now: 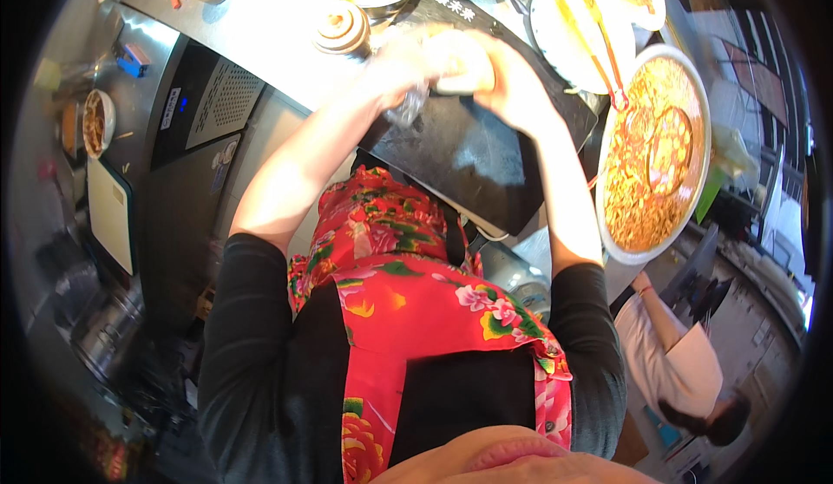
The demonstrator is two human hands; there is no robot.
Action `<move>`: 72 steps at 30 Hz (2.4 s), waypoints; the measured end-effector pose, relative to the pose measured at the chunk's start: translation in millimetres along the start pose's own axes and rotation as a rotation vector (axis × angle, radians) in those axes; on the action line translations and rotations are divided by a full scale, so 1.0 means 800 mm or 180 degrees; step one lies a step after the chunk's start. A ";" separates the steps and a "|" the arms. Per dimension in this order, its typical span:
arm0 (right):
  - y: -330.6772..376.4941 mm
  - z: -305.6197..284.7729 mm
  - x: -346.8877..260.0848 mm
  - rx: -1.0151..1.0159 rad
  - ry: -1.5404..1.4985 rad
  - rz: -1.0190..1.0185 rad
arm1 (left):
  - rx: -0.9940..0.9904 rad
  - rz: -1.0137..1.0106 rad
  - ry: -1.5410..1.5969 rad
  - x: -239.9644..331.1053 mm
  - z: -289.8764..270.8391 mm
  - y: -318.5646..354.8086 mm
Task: The person assembles food wraps by layering noodles, vegetables, and sauces onto a thin sheet, then rolling and folding the sheet into a compact bundle. The person uses tongs to transfer ingredients and hands to fold the wrap, placing the finished bundle into a plastic bag.
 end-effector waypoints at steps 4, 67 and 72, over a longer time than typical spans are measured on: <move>0.080 0.072 -0.040 0.0171 -0.0041 -0.0037 | 0.0059 -0.0334 -0.0883 -0.055 0.057 0.070; 0.653 0.499 0.499 0.3591 -0.1067 0.5110 | 0.1734 -0.1148 0.0228 -0.502 -0.373 -0.030; 0.585 0.449 0.334 0.2901 0.0038 0.3996 | 0.0169 -0.2308 -0.0956 -0.517 -0.160 0.076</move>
Point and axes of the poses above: each hand's wrist, its own y-axis away from the middle knuckle, its own z-axis out of the palm, x = y × z, the point moved 5 cm from there along -y, towards the middle knuckle, and after that the axes turned 11 degrees about -x, right-handed, at the moved point
